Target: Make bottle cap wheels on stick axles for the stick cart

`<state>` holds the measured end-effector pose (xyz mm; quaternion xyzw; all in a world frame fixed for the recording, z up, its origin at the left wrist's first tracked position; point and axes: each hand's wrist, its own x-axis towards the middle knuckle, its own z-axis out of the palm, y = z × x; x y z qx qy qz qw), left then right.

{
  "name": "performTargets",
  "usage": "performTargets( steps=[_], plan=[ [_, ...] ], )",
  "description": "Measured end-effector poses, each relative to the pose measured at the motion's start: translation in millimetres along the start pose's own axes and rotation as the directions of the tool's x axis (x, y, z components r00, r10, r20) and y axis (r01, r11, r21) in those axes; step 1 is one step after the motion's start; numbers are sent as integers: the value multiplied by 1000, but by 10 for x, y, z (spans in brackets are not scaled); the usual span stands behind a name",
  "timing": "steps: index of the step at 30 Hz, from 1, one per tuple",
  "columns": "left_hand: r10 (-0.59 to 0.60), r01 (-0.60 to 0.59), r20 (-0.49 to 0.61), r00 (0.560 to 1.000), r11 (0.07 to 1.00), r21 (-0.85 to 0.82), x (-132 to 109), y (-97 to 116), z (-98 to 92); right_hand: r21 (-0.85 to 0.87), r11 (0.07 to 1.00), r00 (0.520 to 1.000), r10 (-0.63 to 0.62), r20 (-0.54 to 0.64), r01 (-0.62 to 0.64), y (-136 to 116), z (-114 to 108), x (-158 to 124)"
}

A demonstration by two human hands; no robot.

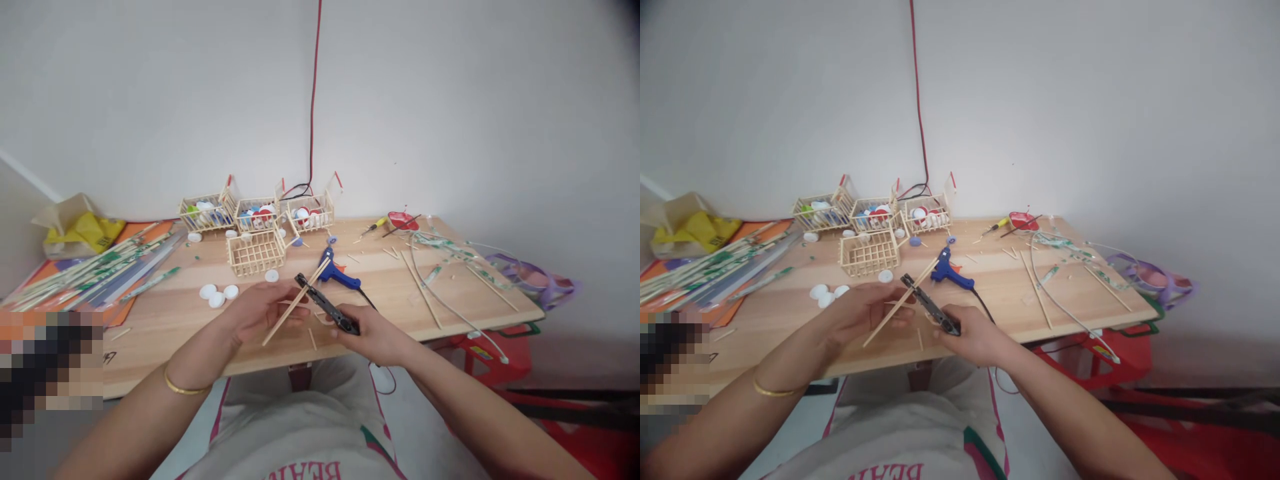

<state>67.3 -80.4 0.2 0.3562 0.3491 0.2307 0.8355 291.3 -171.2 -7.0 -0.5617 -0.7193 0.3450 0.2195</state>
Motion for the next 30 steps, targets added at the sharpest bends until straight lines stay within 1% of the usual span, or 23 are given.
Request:
performTargets(
  steps=[3, 7, 9, 12, 14, 16, 19, 25, 30],
  plan=[
    [-31, 31, -2, 1000, 1000, -5, -17, 46, -78, 13, 1000, 1000, 14, -6, -14, 20, 8, 5],
    [-27, 30, -32, 999, 994, 109, -19, -22, -54, 1, 1000, 1000, 14, 9, -14, 5, 35, 19],
    [25, -8, -77, 997, 977, 211, -7, -87, -8, -27, 1000, 1000, 11, 15, -10, -12, 47, 29],
    [168, -117, -116, 979, 927, 355, 17, -159, 63, -76, 997, 1000, 14, 15, -13, -36, 55, 41],
    [230, -159, -126, 965, 895, 417, 28, -176, 101, -89, 996, 1000, 16, 19, -14, -49, 57, 43],
    [265, -178, -135, 955, 872, 457, 38, -179, 124, -92, 996, 1000, 13, 18, -11, -57, 58, 42],
    [283, -184, -142, 948, 857, 481, 60, -182, 128, -91, 996, 1000, 8, 21, -6, -63, 62, 43],
    [280, -175, -150, 948, 855, 487, 100, -200, 73, -83, 996, 999, -6, 51, 10, -75, 73, 68],
    [284, -173, -150, 947, 845, 506, 108, -201, 41, -78, 997, 998, 12, 64, -7, -58, 80, 79]
  ],
)
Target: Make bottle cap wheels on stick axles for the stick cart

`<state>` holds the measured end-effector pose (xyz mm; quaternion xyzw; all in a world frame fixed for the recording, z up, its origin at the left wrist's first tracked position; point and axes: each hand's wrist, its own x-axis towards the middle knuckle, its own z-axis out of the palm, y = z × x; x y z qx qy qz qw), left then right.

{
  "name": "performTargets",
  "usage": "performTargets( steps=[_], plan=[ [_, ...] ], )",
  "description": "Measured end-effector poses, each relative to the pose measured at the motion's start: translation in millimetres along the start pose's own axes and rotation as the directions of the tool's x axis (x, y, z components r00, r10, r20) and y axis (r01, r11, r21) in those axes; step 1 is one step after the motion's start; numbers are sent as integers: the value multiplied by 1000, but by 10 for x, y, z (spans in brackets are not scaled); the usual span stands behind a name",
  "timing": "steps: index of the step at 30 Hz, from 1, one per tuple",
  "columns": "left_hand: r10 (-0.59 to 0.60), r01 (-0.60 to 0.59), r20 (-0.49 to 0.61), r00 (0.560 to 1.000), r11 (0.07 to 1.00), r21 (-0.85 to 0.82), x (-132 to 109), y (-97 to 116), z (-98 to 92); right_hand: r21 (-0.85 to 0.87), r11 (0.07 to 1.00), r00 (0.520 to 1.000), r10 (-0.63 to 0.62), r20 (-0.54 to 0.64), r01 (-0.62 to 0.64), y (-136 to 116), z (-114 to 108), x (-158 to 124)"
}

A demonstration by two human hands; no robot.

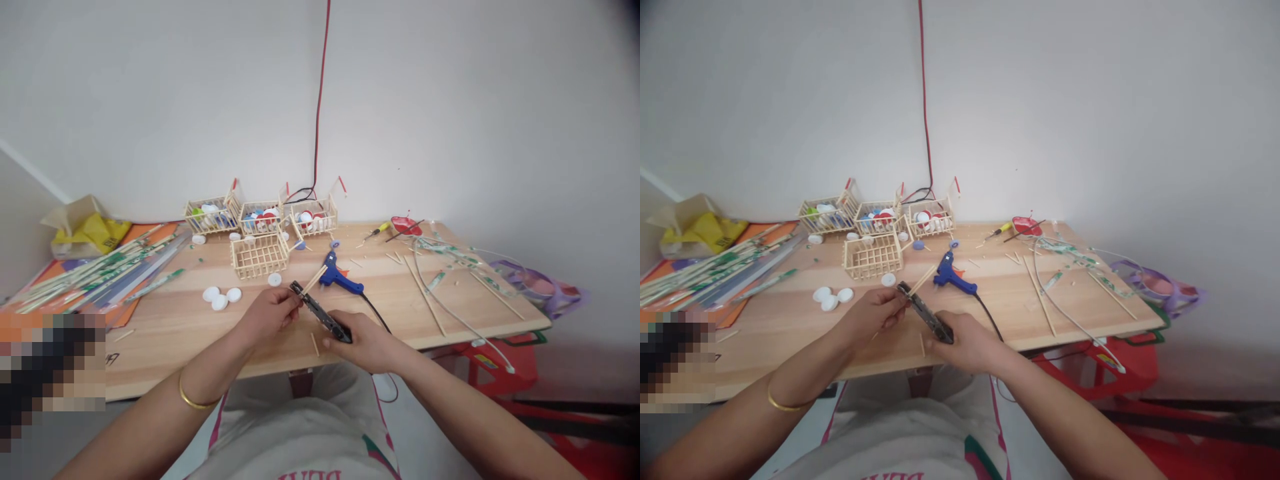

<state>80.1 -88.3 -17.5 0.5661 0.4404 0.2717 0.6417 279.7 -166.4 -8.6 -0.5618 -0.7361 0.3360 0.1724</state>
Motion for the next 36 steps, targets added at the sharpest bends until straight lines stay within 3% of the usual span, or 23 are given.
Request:
performTargets(
  steps=[8, 15, 24, 32, 36],
  plan=[
    [-18, 18, 18, 1000, 999, 30, 50, -6, -24, -27, 998, 998, 52, -26, -53, 79, 53, 23],
    [-32, 32, 12, 999, 999, -15, 93, 21, -12, -18, 999, 998, 51, 24, -51, 53, -54, 52],
    [-56, 55, -14, 998, 995, -86, 72, 51, 31, -207, 970, 991, 125, -40, -130, 38, -73, 74],
    [-110, 107, -13, 994, 988, -113, 66, 16, 36, -319, 944, 996, 90, -5, -87, 142, -68, 196],
    [-118, 117, -1, 993, 985, -128, 108, -54, 19, -338, 934, 991, 129, 25, -113, 118, -101, 243]
  ],
)
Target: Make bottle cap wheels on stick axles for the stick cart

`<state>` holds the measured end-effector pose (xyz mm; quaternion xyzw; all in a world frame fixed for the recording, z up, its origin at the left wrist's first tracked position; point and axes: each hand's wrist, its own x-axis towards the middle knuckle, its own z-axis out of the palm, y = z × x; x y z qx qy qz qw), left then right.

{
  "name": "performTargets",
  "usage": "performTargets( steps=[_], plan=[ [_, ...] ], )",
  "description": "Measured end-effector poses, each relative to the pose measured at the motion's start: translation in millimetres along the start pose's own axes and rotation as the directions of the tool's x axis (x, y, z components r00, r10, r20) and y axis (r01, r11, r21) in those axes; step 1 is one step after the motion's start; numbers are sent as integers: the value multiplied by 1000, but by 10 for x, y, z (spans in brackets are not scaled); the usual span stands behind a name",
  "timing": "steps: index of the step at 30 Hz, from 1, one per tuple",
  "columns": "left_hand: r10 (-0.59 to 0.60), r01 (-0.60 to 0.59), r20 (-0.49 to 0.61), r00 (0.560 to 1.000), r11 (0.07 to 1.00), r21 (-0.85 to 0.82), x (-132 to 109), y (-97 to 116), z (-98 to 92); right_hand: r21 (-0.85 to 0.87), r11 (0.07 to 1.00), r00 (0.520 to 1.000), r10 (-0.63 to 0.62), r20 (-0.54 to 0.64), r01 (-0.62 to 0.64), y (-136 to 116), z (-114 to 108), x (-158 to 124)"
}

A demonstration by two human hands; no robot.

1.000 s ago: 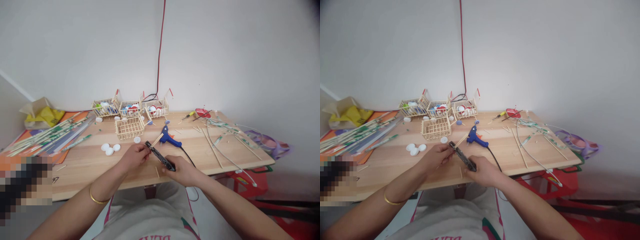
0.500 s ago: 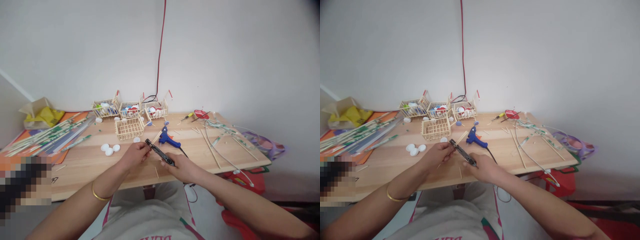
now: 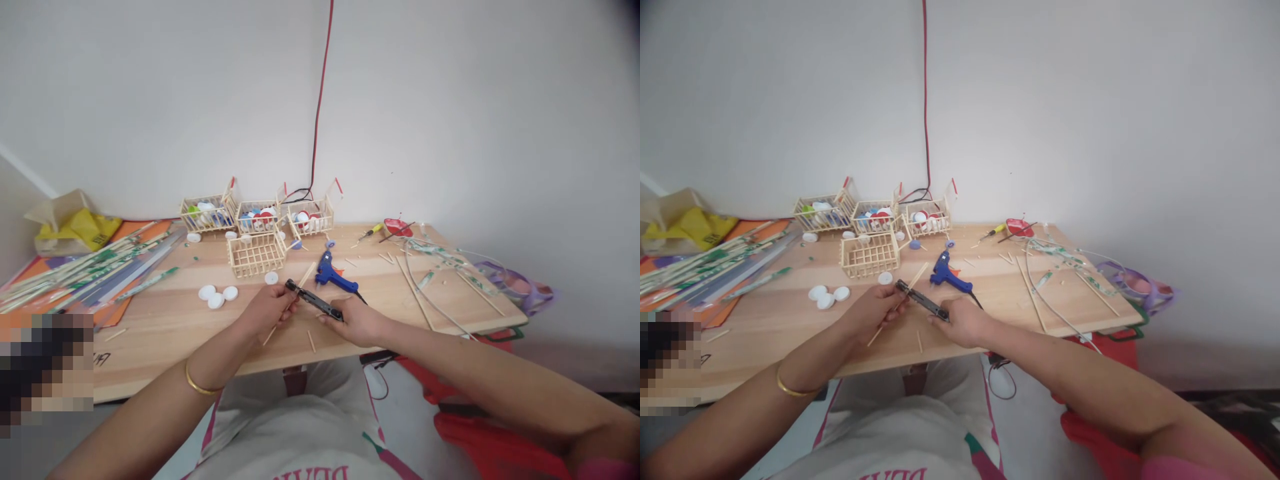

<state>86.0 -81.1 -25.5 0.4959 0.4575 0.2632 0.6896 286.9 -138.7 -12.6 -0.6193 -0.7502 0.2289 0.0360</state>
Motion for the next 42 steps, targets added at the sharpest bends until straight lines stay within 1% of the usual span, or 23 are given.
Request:
performTargets(
  steps=[3, 5, 9, 14, 19, 22, 28, 30, 33, 37, 42],
  plan=[
    [14, -14, 2, 1000, 1000, -12, 22, -18, -11, -9, 1000, 999, 1, 41, 0, -29, -57, 14],
    [31, -31, -4, 999, 999, -12, 25, -8, -15, -26, 1000, 999, -2, 48, 3, -42, -87, 14],
    [47, -47, -17, 999, 999, -7, 17, 17, -16, -62, 998, 999, -14, 35, 16, -38, -91, -1],
    [39, -39, -22, 999, 999, -1, 16, -17, -2, -50, 998, 999, -38, -14, 37, -4, -41, -24],
    [7, -6, 27, 1000, 999, -46, 28, -37, -21, -9, 998, 998, -57, -32, 57, 18, -12, -22],
    [-4, 9, 61, 998, 996, -86, 26, -41, -45, -28, 998, 998, -58, -22, 57, 21, -14, 4],
    [5, 5, 67, 998, 989, -147, 41, -78, -79, -88, 995, 999, -41, 9, 42, 0, -69, 48],
    [-2, 16, 82, 997, 985, -174, 58, -78, -100, -49, 998, 999, -38, 37, 40, 2, -95, 53],
    [-26, 49, 112, 993, 977, -209, 81, -63, -140, 49, 997, 994, -71, 83, 67, 10, -129, 47],
    [-51, 77, 120, 991, 971, -225, 91, -49, -161, 77, 994, 995, -78, 68, 73, -10, -149, 14],
    [-48, 67, 105, 993, 980, -187, 81, -64, -112, 91, 993, 996, -80, 39, 76, -58, -129, -32]
  ],
)
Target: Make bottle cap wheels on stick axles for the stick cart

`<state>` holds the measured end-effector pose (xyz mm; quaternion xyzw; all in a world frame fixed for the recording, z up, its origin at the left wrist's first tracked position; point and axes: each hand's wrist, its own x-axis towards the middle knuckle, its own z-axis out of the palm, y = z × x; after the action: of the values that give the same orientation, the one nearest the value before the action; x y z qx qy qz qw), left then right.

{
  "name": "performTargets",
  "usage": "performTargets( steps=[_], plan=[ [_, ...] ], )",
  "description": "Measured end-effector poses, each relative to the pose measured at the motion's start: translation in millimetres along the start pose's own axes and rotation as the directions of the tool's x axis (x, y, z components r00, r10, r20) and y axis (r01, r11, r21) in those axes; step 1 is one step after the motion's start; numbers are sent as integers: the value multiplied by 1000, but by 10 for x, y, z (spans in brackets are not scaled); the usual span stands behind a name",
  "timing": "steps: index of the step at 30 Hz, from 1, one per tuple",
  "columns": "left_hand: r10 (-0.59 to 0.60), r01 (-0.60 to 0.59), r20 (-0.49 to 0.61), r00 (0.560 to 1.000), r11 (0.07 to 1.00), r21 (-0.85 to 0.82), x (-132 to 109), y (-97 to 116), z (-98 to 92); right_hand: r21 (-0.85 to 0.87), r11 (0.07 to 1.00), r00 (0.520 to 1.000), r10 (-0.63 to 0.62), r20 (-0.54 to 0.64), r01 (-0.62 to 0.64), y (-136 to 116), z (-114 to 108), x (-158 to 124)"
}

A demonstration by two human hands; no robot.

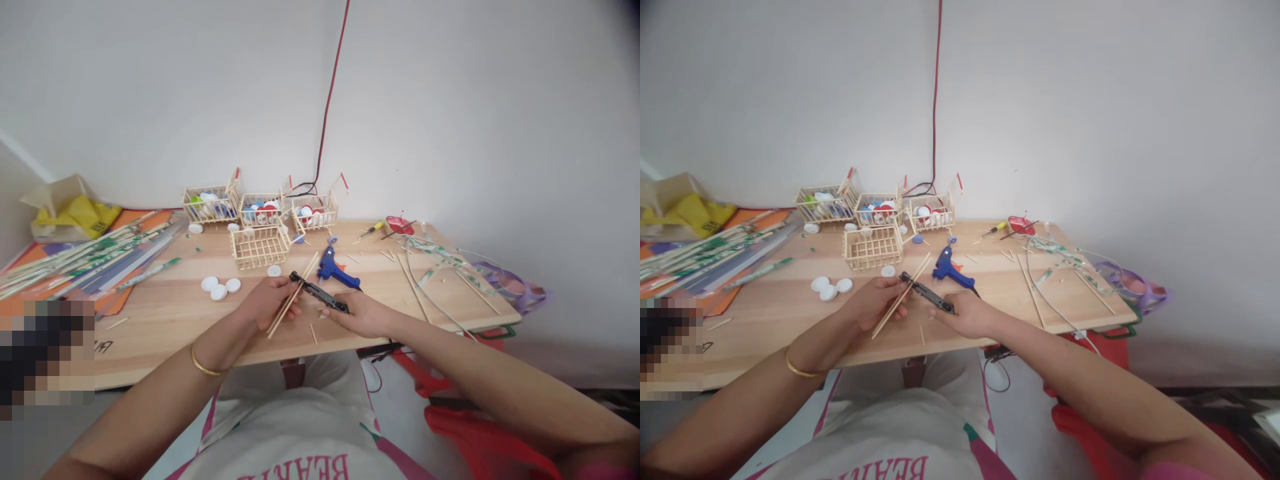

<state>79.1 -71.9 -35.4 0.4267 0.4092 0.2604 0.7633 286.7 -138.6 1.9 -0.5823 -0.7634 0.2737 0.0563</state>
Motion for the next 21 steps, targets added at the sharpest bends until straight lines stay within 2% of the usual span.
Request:
performTargets(
  steps=[3, 7, 9, 16, 21],
  plan=[
    [20, -20, -13, 1000, 999, 39, -5, -11, 19, 83, 996, 999, 35, 16, -36, -5, 14, -10],
    [37, -34, -37, 999, 996, 85, -9, -3, 16, 325, 925, 974, 149, 172, -199, 27, 15, -11],
    [42, -38, -43, 998, 994, 99, -11, 9, 14, 379, 897, 967, 163, 194, -227, 42, 10, -11],
    [65, -58, -59, 996, 992, 116, -58, 31, 70, 378, 908, 981, 139, 138, -182, 27, 10, -1],
    [125, -108, -88, 988, 979, 175, -95, 16, 130, 272, 957, 994, 80, 69, -96, 14, 8, 3]
  ],
)
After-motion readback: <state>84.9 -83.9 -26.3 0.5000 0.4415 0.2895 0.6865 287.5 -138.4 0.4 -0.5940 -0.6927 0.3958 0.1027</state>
